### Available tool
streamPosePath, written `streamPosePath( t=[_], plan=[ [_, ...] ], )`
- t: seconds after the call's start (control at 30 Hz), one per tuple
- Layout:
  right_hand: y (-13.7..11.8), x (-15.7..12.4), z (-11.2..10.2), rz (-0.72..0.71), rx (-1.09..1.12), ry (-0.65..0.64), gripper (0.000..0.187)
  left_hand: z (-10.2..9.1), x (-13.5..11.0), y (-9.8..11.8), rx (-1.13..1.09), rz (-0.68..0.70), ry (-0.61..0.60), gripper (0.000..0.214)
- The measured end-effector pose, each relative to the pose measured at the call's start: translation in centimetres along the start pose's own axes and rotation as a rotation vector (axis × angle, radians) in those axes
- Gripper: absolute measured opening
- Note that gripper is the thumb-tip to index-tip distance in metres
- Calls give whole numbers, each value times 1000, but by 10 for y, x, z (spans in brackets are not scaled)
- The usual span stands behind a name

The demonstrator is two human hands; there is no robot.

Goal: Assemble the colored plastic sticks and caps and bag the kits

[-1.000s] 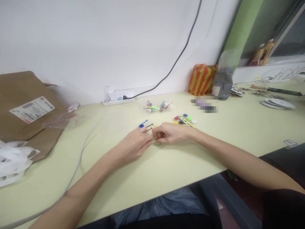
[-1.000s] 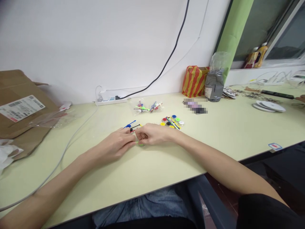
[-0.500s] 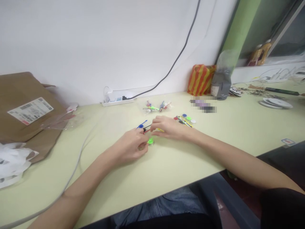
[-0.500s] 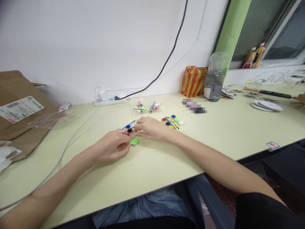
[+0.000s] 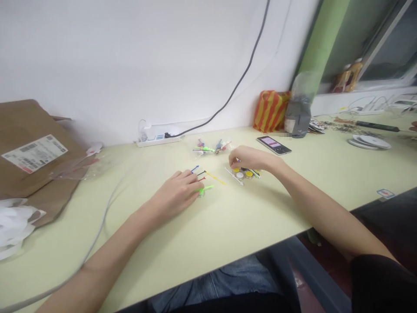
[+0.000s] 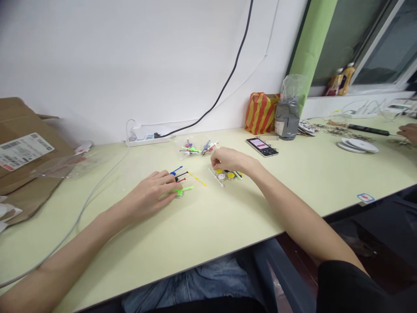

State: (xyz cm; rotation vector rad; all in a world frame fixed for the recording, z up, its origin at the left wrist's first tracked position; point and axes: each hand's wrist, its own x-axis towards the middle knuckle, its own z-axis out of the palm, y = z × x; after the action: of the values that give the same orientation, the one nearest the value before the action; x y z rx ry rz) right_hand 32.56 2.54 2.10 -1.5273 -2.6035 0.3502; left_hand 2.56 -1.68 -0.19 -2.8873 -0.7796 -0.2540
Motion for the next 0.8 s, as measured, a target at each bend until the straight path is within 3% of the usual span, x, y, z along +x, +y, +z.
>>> streamPosePath(
  t=[0.17,0.5,0.67,0.73,0.8],
  plan=[
    [-3,-4,-3,58,26,-69,7,-2,-1,-4,24,-23,26,20],
    [-11,6,10,64,-69,18,11,2,-3,-8,68,-113,53,19],
    [-12,4,6,95,-136,178,13,4,-4,-10,91,-210,58,22],
    [-19,-2,0,83,-43,263,13,5,-4,-11,84,-239,69,23],
    [-29,-8,-4,-20,111,280,11,7,-4,-12,71,-252,78,24]
  ],
)
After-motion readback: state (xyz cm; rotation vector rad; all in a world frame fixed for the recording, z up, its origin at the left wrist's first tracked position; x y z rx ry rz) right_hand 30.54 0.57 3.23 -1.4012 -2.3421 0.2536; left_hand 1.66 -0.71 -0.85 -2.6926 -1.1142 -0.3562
